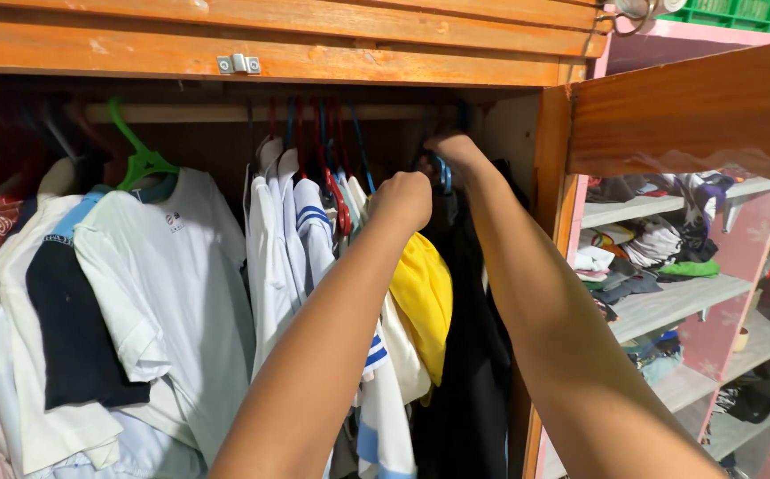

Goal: The person picks up clothes from a pile on the bed, places them on hangers, and hangs them in a wooden wardrobe. The person handles shirts, pants, and other garments one at a time, moving between the bed and the wardrobe.

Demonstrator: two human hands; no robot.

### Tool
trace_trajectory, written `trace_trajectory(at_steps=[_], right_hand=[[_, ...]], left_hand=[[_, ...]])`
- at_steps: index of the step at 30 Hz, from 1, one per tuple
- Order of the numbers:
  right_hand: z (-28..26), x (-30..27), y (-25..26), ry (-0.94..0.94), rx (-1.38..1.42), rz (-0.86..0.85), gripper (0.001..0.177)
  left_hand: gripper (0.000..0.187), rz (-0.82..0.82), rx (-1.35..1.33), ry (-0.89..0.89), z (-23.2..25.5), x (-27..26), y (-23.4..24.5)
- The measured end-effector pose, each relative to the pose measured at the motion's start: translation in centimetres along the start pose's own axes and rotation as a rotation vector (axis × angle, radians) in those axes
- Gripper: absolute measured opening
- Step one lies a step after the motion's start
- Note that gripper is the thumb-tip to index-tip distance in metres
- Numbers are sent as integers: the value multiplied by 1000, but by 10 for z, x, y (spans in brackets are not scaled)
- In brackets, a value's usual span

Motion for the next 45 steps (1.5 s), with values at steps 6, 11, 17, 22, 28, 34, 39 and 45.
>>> trace_trajectory(at_steps=[6,11,17,22,28,34,39,45], right_hand=[[-22,-82,21,352,-300,195,36],[46,-224,17,958,-51,352,41],[202,-287,38,528,-606,603,85],[327,-332,71,-19,-698,547,60],[389,-412,109,22,-389,746,19],[441,-496,152,5,-394,866,21],[475,-568,170,-199,-630,1068,29],[479,-659,130,-282,-520,990,57]], left_hand=[[34,240,-201,-17,-5,-17,19],[50,392,-32,-216,19,-62,12],[57,-69,912,-484,20,-164,-116],[59,91,968,-255,-42,-208,-208],[61,-306,796,-216,-91,-270,-249],[55,-548,498,-210,-64,-357,-241],[71,-687,210,-171,-50,-447,-226],[79,-704,-17,-107,-66,-532,-195]])
Point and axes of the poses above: each hand's wrist, its own x-axis towards the middle knuckle, its own y-axis out of the back of the hand, z = x × y, the point moved 5 cm from there along x, towards the middle knuckle, and after that the axes turned 10 degrees about z, right-handed, at the moved point
